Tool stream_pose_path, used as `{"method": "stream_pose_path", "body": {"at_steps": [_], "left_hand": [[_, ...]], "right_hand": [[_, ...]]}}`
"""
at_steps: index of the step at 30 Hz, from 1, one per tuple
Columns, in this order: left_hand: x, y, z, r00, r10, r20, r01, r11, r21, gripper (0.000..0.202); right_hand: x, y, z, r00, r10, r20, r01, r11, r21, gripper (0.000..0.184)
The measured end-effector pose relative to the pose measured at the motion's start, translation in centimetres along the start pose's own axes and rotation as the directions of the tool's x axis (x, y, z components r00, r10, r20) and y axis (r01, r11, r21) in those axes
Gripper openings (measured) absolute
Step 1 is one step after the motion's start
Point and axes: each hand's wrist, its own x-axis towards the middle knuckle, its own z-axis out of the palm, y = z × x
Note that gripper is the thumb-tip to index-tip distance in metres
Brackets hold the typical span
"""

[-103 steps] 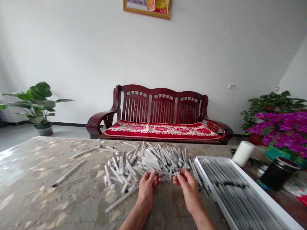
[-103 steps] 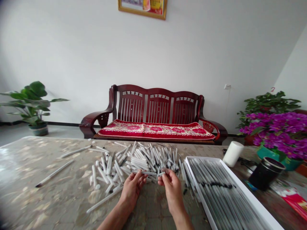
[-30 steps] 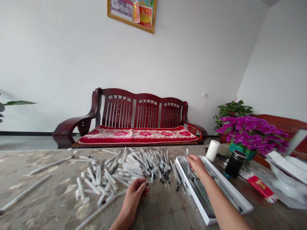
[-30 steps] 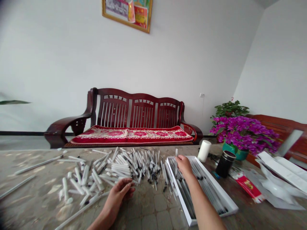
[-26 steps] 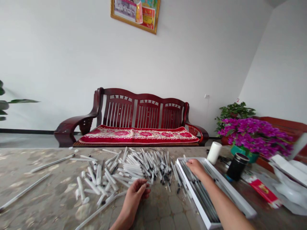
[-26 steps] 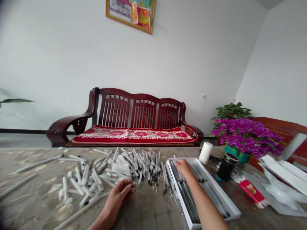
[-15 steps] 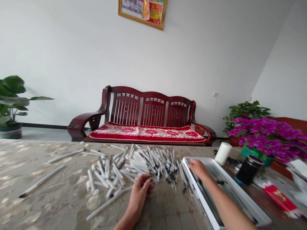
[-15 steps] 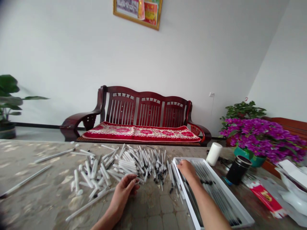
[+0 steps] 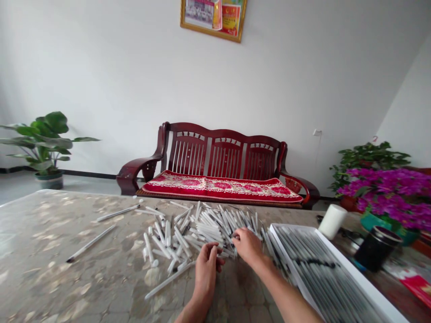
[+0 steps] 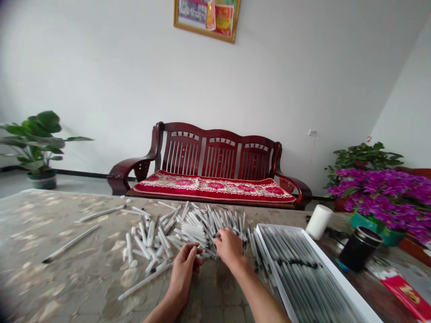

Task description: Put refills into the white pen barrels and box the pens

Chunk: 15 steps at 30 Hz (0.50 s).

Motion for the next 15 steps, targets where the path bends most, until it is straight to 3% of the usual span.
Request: {"method": "stream_pose_path", "body": {"at_steps": [4,9,12,15], "left_hand": [[0.3,-0.2,-0.1,1.0,0.002,0.002,-0.002,1.0,-0.019,0.036],[0.4,-0.6,0.1,1.0,0.005,0.001,-0.005,1.0,-0.028,0.035],[0.2,-0.6,0.1,0.999,0.007,0.034,-0.008,1.0,0.011,0.037],[0.0,-0.2,0.2,0.995,0.018,0.102,-0.025,0.998,0.064,0.043]], "right_hand": [[0.3,-1.6,1.0,0.999,0.01,0.046,-0.004,0.992,-0.128,0.017],[-0.2,-1.0,0.4,0.996,0.042,0.073,-0.03,0.987,-0.158,0.018],[-1.7,-0.3,-0.1,0.998,0.038,0.059,-0.037,0.999,-0.02,0.02],[-4.1,-0.4,0.1,0.997,-0.043,0.062,0.031,0.981,0.191,0.016]]}}
